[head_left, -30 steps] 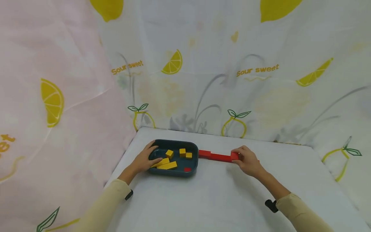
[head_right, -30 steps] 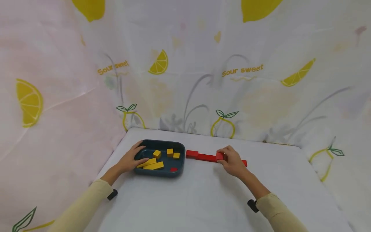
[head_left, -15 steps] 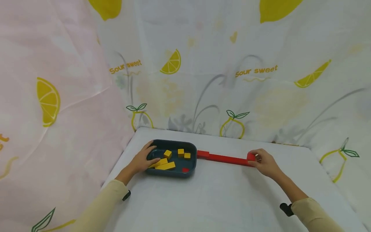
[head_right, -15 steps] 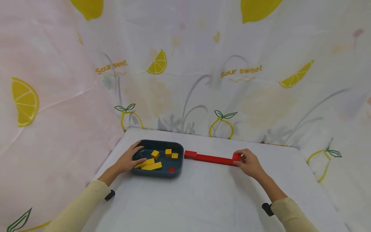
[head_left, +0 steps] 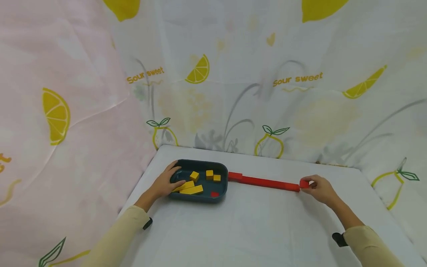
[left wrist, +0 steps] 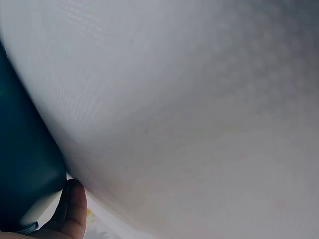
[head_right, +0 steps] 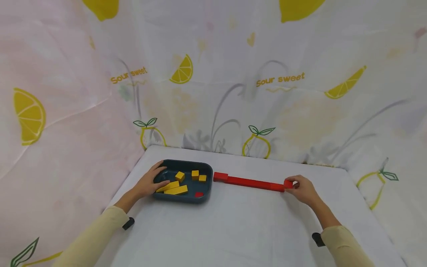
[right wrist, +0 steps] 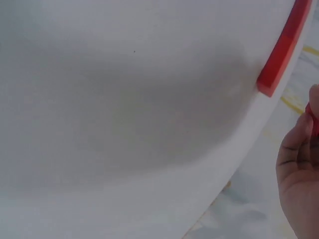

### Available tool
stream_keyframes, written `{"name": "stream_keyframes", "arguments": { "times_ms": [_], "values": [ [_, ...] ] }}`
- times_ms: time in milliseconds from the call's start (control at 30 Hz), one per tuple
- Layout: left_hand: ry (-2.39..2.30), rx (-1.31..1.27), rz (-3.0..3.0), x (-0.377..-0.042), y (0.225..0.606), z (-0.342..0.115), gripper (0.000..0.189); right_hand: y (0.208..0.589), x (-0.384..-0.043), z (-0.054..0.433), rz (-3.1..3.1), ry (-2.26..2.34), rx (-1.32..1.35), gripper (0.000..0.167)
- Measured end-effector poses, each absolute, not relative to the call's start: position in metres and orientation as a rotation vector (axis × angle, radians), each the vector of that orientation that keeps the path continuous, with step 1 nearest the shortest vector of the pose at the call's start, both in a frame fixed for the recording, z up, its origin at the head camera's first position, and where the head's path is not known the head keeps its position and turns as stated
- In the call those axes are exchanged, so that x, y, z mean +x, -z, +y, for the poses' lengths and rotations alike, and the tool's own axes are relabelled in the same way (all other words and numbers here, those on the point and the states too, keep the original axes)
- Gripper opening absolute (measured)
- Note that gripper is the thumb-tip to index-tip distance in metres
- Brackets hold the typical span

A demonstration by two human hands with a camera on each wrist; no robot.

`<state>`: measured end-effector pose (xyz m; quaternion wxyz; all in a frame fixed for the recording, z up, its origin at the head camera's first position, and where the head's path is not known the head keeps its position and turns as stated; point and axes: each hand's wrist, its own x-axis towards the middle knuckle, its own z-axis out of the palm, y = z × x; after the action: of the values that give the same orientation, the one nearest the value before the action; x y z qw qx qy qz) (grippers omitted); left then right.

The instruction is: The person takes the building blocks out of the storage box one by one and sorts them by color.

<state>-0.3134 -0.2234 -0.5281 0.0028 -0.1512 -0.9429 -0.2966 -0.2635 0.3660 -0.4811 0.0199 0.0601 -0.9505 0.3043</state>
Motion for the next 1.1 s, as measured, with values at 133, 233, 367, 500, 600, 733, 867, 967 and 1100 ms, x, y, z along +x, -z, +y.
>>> {"name": "stream_keyframes", "arguments": {
  "times_ms": [133,233,367,500,600,733,867,967,1100],
  "values": [
    [0.94,-0.476,-2.972,-0.313,0.529,-0.222,0.076,0.483,-0.264,0.375,-3.019,-0.975,0.118,0.039],
    [0.94,-0.469,-2.968,-0.314,0.528,-0.222,0.075,0.484,-0.268,0.38,-3.067,-0.981,0.096,0.038],
    [0.942,-0.455,-2.957,-0.314,0.527,-0.223,0.076,0.484,-0.275,0.383,-3.123,-0.952,0.096,0.037],
    [0.945,-0.458,-2.956,-0.314,0.528,-0.222,0.076,0.488,-0.279,0.385,-3.164,-0.935,0.072,0.038],
    [0.956,-0.456,-2.969,-0.314,0.529,-0.221,0.076,0.491,-0.279,0.386,-3.183,-0.931,0.052,0.04],
    [0.953,-0.451,-2.986,-0.314,0.531,-0.22,0.077,0.495,-0.278,0.389,-3.199,-0.944,0.028,0.043],
    [0.939,-0.453,-2.978,-0.314,0.53,-0.221,0.076,0.499,-0.28,0.391,-3.205,-0.972,0.034,0.044],
    [0.957,-0.457,-2.966,-0.315,0.528,-0.222,0.076,0.501,-0.282,0.391,-3.196,-0.991,0.031,0.042],
    [0.959,-0.461,-2.964,-0.315,0.526,-0.223,0.076,0.503,-0.286,0.391,-3.195,-1.01,0.017,0.04]
  ]
}}
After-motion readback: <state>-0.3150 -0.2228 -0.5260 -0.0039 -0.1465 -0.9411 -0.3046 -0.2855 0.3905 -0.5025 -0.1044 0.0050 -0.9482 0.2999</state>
